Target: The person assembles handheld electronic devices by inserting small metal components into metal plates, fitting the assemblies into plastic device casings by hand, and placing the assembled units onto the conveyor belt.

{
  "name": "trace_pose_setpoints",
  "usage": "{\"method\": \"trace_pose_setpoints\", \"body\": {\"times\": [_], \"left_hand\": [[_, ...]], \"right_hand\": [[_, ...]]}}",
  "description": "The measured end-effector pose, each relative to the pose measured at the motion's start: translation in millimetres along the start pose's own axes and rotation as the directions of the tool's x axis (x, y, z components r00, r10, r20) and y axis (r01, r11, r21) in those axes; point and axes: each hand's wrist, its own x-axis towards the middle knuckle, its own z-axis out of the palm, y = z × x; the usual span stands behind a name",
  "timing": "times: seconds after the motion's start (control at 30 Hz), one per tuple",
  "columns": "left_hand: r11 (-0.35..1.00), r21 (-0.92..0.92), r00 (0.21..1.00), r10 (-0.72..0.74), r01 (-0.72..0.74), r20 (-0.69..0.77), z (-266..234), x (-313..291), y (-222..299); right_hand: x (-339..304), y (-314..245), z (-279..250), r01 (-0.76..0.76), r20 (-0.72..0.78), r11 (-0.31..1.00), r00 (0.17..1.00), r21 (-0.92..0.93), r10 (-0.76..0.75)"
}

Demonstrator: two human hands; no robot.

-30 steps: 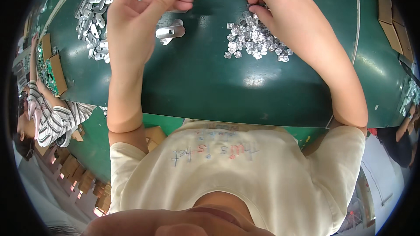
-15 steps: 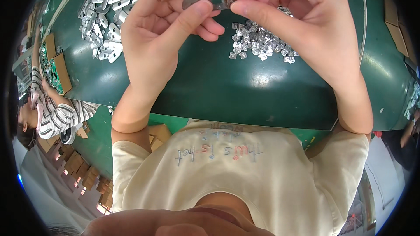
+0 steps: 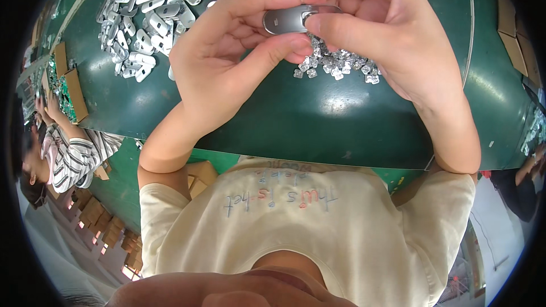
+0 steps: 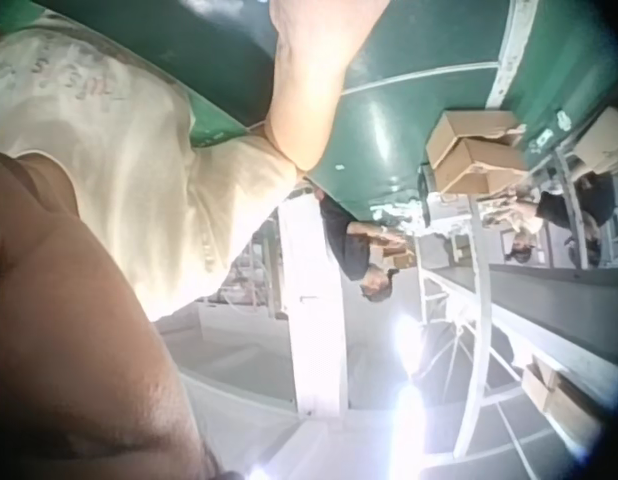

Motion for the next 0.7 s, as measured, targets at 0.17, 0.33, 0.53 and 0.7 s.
{"method": "trace_pose_setpoints", "body": {"times": [0.17, 0.33, 0.53, 0.7], "left_hand": [[0.996, 0.052, 0.993, -0.073, 0.069, 0.087, -14, 1, 7], [0.962, -0.18, 0.977, -0.212, 0.205, -0.021, -20, 6, 5], [0.943, -0.257, 0.976, -0.219, 0.213, 0.005, -16, 12, 5], [0.949, -0.228, 0.975, -0.223, 0.22, 0.011, -20, 10, 3]], "right_hand": [[5, 3, 3, 0.019, 0.054, 0.996, 0.998, 0.087, -0.024], [64, -13, -43, 0.075, -0.083, 0.945, 0.991, -0.319, -0.106], [250, -45, -211, -0.555, -0.52, 0.05, 0.739, -0.83, -0.428], [269, -52, -249, 0.335, 0.103, 0.311, 0.81, -0.89, -0.578]]}}
